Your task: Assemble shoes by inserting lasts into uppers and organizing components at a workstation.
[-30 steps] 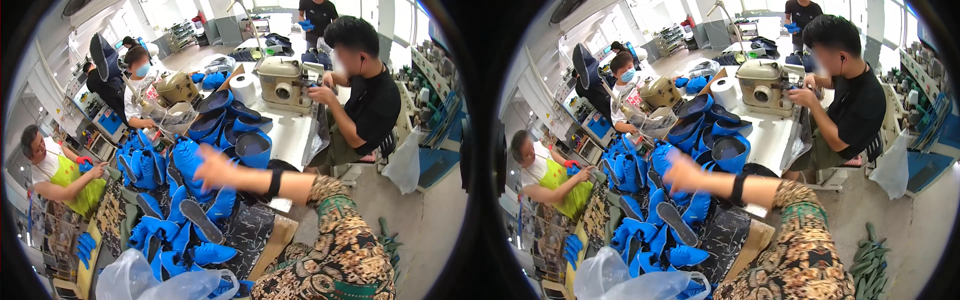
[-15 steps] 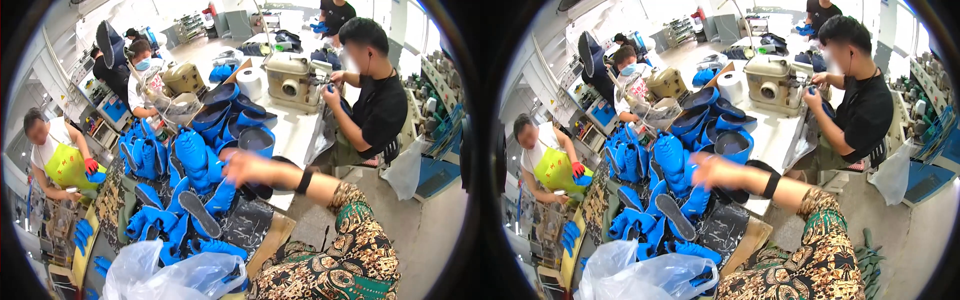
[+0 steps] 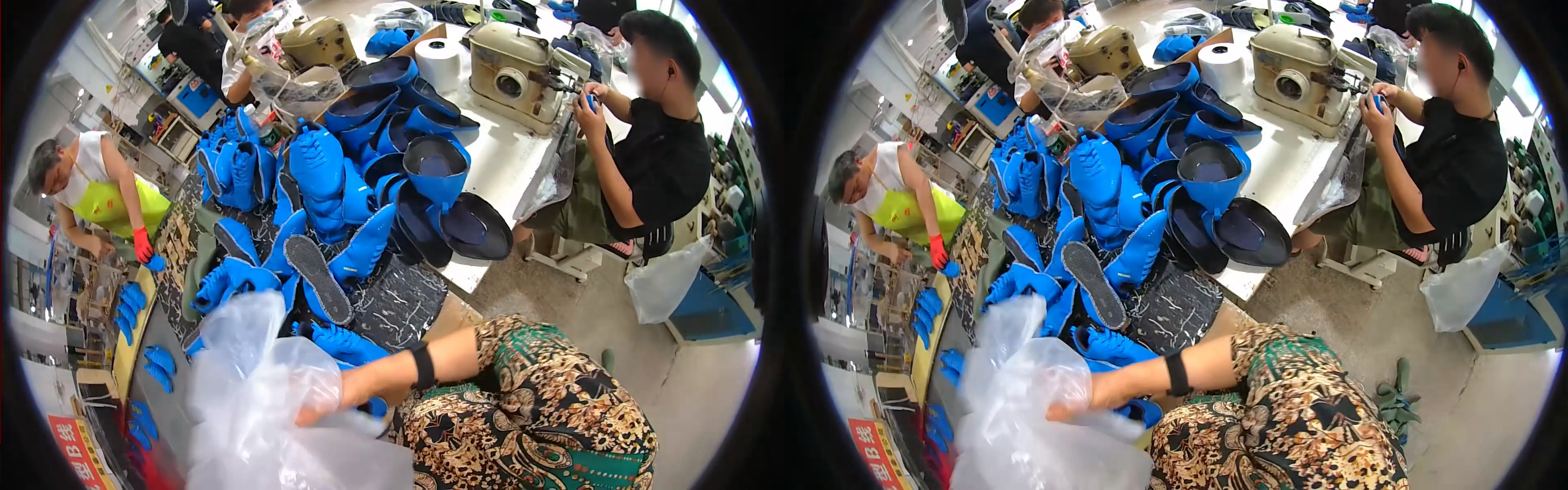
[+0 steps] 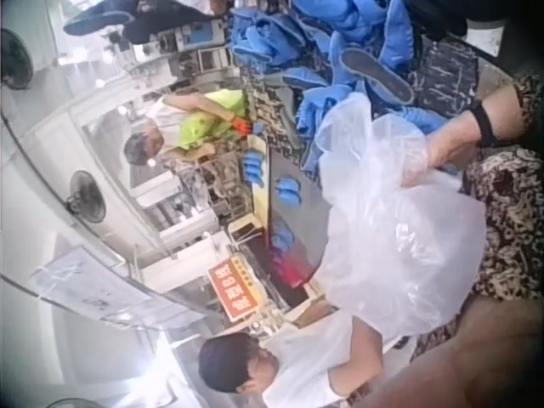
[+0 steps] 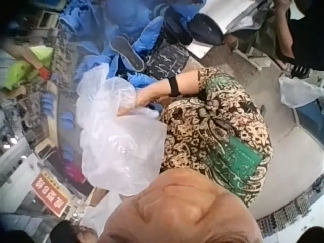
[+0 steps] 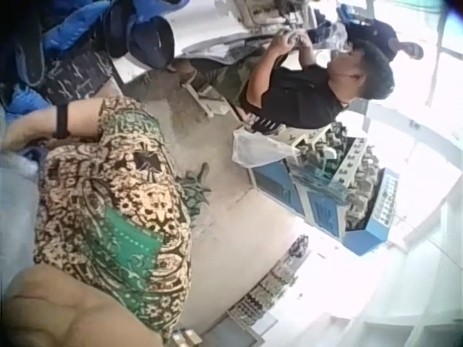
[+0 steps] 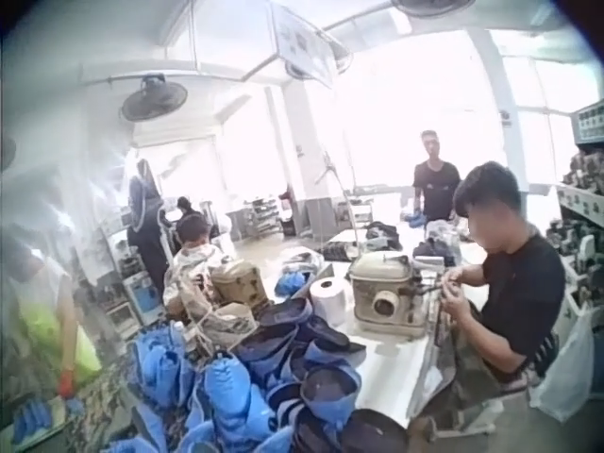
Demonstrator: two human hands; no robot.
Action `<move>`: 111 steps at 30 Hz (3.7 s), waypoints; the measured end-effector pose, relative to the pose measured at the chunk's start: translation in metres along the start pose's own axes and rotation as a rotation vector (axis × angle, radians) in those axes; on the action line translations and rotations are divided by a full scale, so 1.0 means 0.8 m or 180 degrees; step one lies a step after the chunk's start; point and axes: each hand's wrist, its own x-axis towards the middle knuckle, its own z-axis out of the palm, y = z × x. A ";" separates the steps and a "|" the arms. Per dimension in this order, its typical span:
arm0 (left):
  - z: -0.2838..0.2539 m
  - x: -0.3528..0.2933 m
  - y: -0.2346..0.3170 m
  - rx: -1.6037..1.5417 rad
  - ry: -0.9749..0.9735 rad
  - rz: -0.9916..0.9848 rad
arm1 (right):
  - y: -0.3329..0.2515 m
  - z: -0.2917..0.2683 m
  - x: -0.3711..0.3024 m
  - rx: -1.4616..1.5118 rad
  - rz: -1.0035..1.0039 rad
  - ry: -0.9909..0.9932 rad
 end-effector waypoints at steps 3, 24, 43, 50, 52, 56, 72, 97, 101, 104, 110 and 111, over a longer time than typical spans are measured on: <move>0.034 -0.014 0.011 -0.0145 -0.0171 -0.0168 | -0.005 -0.004 -0.021 0.0154 -0.0235 0.0349; 0.135 0.054 0.076 -0.0163 -0.2669 -0.0002 | 0.000 0.041 -0.181 -0.1962 -0.0861 0.2749; 0.405 0.081 0.279 0.0186 -0.4663 0.1085 | 0.008 0.274 -0.387 -0.2112 -0.0533 0.5977; 0.594 0.026 0.421 0.0402 -0.5181 0.1196 | 0.018 0.410 -0.572 -0.2407 0.0094 0.8113; 0.631 -0.022 0.485 0.0046 -0.5101 0.1662 | 0.037 0.486 -0.603 -0.2301 0.0311 0.8899; 0.750 -0.080 0.586 -0.0324 -0.5079 0.1546 | 0.068 0.601 -0.692 -0.3002 0.2989 0.9766; 1.321 -0.245 0.869 0.0380 -0.3933 0.4971 | 0.090 0.706 -0.776 0.0763 0.1849 1.1590; 1.247 -0.205 0.731 0.0767 -0.3606 0.3473 | -0.101 0.732 -1.193 -0.1832 0.3128 1.0713; 1.203 -0.175 0.744 0.2961 -0.4645 0.2846 | -0.198 0.637 -1.281 -0.0439 -0.4554 1.0797; 1.171 -0.172 0.747 0.2229 -0.5504 0.4063 | -0.169 0.584 -1.299 -0.1408 0.2657 1.0285; 1.153 -0.207 0.768 0.1190 -0.6228 0.3941 | 0.025 0.527 -1.259 -0.1343 0.0910 1.0418; 1.150 -0.204 0.764 0.1317 -0.5943 0.3595 | 0.067 0.545 -1.253 0.0341 0.0495 0.9968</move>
